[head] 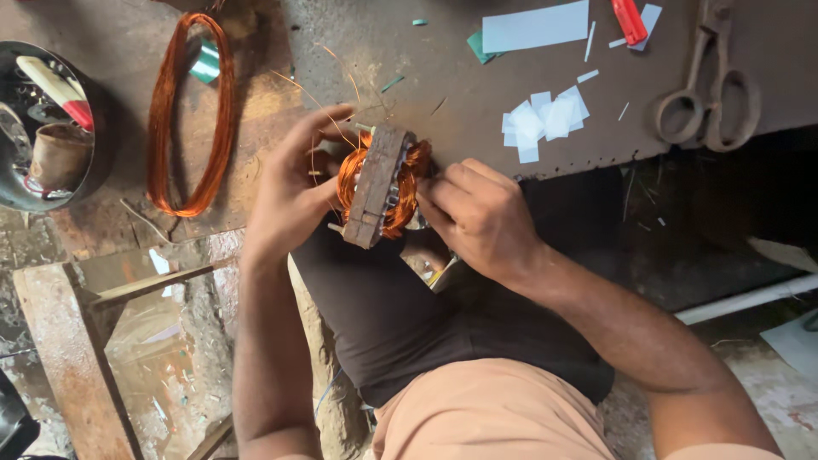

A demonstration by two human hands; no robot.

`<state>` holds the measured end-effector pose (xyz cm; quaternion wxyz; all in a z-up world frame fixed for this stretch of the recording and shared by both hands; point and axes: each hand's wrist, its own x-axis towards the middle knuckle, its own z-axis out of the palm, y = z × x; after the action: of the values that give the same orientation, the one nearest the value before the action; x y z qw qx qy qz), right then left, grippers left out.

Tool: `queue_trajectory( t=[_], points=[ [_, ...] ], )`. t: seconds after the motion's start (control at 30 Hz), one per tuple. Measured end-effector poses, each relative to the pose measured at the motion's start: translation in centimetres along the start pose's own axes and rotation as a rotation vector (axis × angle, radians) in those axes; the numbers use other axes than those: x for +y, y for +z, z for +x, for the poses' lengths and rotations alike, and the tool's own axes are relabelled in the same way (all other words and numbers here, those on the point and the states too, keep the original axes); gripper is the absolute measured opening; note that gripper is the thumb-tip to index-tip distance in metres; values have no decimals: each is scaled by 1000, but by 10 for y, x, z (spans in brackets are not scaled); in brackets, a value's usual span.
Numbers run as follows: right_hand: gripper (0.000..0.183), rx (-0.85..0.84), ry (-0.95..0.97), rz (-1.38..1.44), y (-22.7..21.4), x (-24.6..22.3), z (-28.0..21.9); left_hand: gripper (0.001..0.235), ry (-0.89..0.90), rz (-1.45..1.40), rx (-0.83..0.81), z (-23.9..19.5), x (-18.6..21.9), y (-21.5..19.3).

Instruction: The person cuts strips of insulation paper using scissors and inserts them into the slots of a motor stator. They then manually wind and seat copper wire coils into the stator core by hand.

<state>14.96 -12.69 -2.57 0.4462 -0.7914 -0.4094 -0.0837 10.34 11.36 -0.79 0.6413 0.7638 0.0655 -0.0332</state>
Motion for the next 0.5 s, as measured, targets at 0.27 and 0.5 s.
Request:
queue_trajectory(
  t=[0.27,0.5],
  points=[
    [10,-66,-16,-35,-1,-1,5,33,-70,55,1,9,-5,10],
    [7,-69,-5,-56,-1,5,3,34,4,46,120,3,-18,17]
  ],
)
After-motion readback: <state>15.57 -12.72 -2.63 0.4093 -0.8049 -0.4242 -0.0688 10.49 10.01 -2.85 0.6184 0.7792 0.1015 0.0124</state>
